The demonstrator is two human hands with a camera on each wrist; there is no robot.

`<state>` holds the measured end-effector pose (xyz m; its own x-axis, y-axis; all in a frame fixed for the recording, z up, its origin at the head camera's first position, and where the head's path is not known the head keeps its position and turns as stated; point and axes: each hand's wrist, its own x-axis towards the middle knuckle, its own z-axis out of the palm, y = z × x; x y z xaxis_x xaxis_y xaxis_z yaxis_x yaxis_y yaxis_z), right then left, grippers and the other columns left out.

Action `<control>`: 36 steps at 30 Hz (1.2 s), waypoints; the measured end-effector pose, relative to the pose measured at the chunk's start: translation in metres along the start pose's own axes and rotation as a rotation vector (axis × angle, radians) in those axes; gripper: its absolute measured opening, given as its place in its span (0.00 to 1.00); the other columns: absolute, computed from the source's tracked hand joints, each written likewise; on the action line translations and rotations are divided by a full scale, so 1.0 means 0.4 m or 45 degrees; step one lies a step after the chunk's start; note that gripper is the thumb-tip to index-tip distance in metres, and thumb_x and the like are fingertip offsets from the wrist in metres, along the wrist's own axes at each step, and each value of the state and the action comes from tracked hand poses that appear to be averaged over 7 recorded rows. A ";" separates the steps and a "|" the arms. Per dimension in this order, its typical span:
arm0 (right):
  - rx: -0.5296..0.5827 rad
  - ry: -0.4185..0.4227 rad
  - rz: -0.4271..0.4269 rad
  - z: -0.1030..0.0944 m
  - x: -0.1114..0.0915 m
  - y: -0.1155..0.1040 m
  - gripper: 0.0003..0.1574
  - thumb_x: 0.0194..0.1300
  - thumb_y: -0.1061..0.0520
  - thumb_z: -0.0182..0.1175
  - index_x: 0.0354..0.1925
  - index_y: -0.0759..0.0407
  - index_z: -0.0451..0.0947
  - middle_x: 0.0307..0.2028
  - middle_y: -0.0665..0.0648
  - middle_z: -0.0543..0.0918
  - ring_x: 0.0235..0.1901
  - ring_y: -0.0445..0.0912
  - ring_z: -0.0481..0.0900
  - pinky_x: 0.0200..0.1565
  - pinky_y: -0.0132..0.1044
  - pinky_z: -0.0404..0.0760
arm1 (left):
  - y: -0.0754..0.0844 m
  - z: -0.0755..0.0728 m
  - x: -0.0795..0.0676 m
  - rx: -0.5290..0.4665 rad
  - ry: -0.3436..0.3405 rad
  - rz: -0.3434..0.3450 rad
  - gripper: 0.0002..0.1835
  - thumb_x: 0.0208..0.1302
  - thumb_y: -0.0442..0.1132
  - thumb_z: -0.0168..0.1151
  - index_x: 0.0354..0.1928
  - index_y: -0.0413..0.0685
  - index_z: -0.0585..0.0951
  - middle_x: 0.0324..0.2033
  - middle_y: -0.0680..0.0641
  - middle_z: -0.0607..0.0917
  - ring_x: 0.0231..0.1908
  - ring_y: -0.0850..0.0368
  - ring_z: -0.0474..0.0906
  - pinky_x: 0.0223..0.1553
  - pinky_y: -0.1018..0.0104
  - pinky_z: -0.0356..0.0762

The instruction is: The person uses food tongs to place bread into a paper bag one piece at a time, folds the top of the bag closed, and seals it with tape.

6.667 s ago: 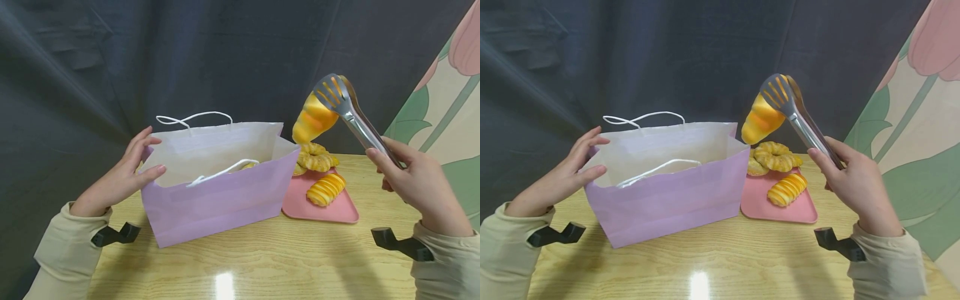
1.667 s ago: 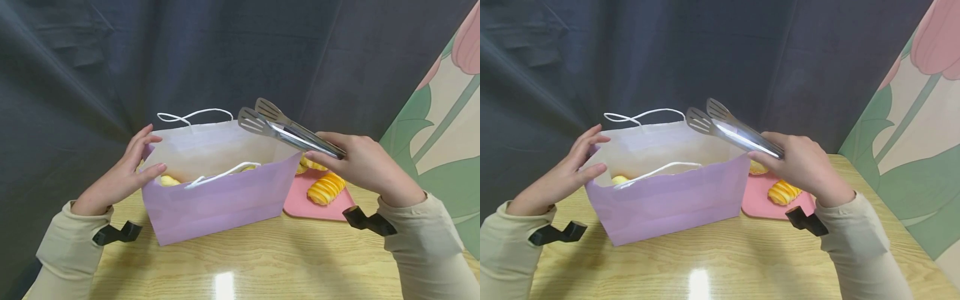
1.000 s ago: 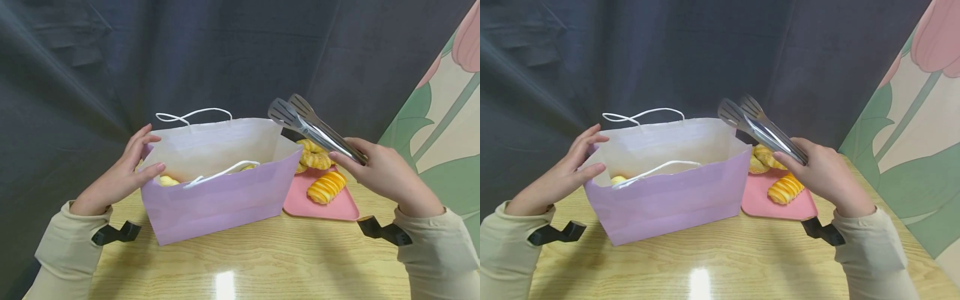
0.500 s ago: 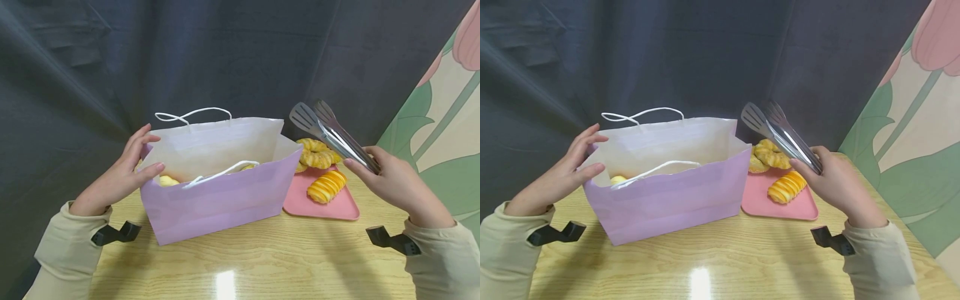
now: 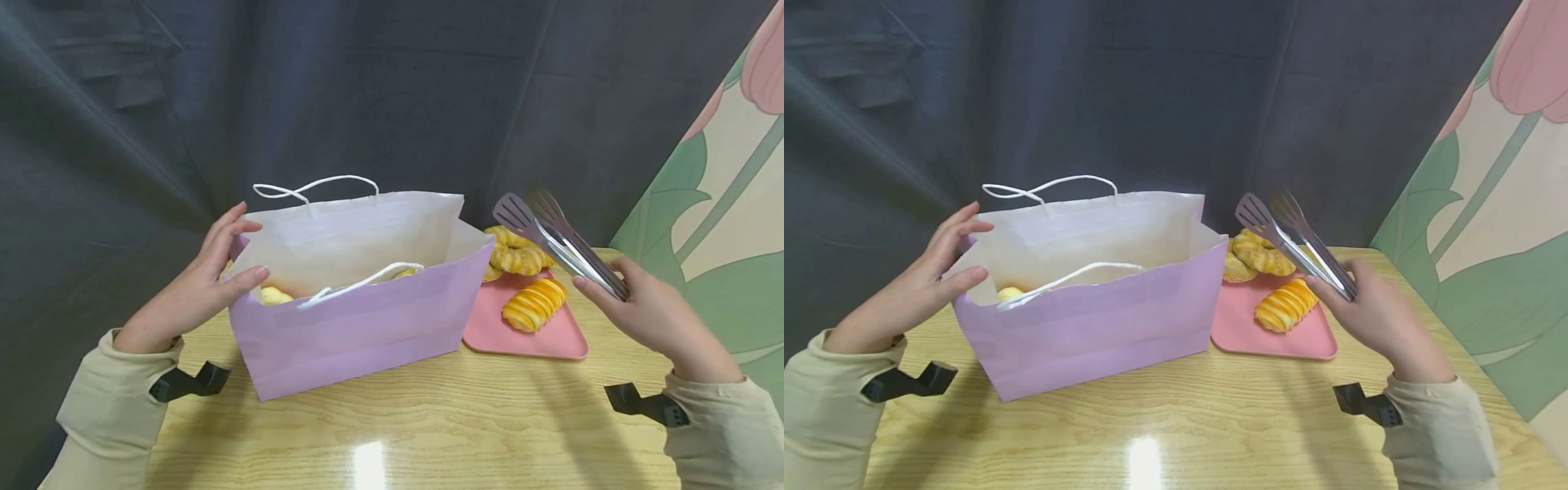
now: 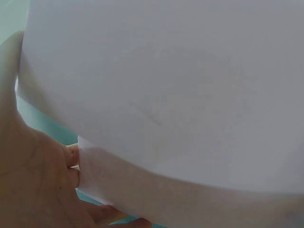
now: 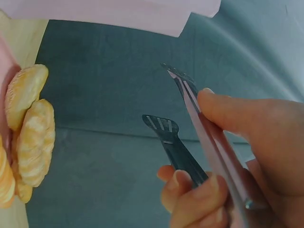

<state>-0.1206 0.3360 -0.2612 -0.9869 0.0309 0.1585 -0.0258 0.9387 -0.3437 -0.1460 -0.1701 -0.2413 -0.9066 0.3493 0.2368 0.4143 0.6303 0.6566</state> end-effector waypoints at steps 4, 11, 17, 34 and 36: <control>0.019 -0.062 0.035 0.013 -0.001 0.020 0.42 0.67 0.35 0.45 0.58 0.70 0.59 0.26 0.60 0.71 0.23 0.48 0.69 0.22 0.37 0.64 | 0.000 0.000 -0.001 0.003 0.001 0.007 0.34 0.64 0.50 0.52 0.68 0.52 0.52 0.73 0.58 0.32 0.70 0.31 0.44 0.57 0.25 0.51; 0.035 -0.147 0.059 0.043 -0.003 0.059 0.47 0.68 0.35 0.43 0.58 0.78 0.58 0.24 0.59 0.72 0.19 0.46 0.68 0.18 0.38 0.68 | 0.000 0.000 0.000 0.014 0.006 0.010 0.34 0.64 0.50 0.52 0.68 0.52 0.52 0.73 0.58 0.32 0.69 0.31 0.45 0.57 0.25 0.51; 0.048 -0.216 0.119 0.066 -0.011 0.089 0.49 0.68 0.34 0.40 0.58 0.80 0.56 0.24 0.59 0.75 0.21 0.46 0.70 0.19 0.38 0.69 | 0.000 0.000 0.001 0.017 0.008 0.015 0.34 0.64 0.50 0.52 0.68 0.52 0.52 0.73 0.57 0.32 0.69 0.31 0.45 0.57 0.25 0.51; 0.042 -0.365 0.239 0.103 -0.019 0.155 0.53 0.68 0.30 0.35 0.58 0.81 0.54 0.25 0.59 0.76 0.23 0.46 0.72 0.21 0.38 0.71 | -0.003 -0.002 0.000 -0.005 0.017 0.066 0.33 0.64 0.47 0.53 0.67 0.50 0.54 0.73 0.55 0.34 0.68 0.30 0.47 0.59 0.27 0.50; 0.045 -0.381 0.247 0.106 -0.018 0.163 0.53 0.68 0.31 0.34 0.58 0.82 0.53 0.26 0.59 0.76 0.24 0.46 0.73 0.22 0.38 0.71 | -0.002 -0.001 0.000 -0.005 0.016 0.064 0.32 0.64 0.47 0.53 0.67 0.50 0.54 0.73 0.56 0.34 0.69 0.30 0.47 0.59 0.27 0.50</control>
<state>-0.1217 0.3826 -0.3239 -0.9768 0.1004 -0.1890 0.1660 0.9126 -0.3736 -0.1465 -0.1711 -0.2416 -0.8857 0.3717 0.2781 0.4588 0.6093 0.6467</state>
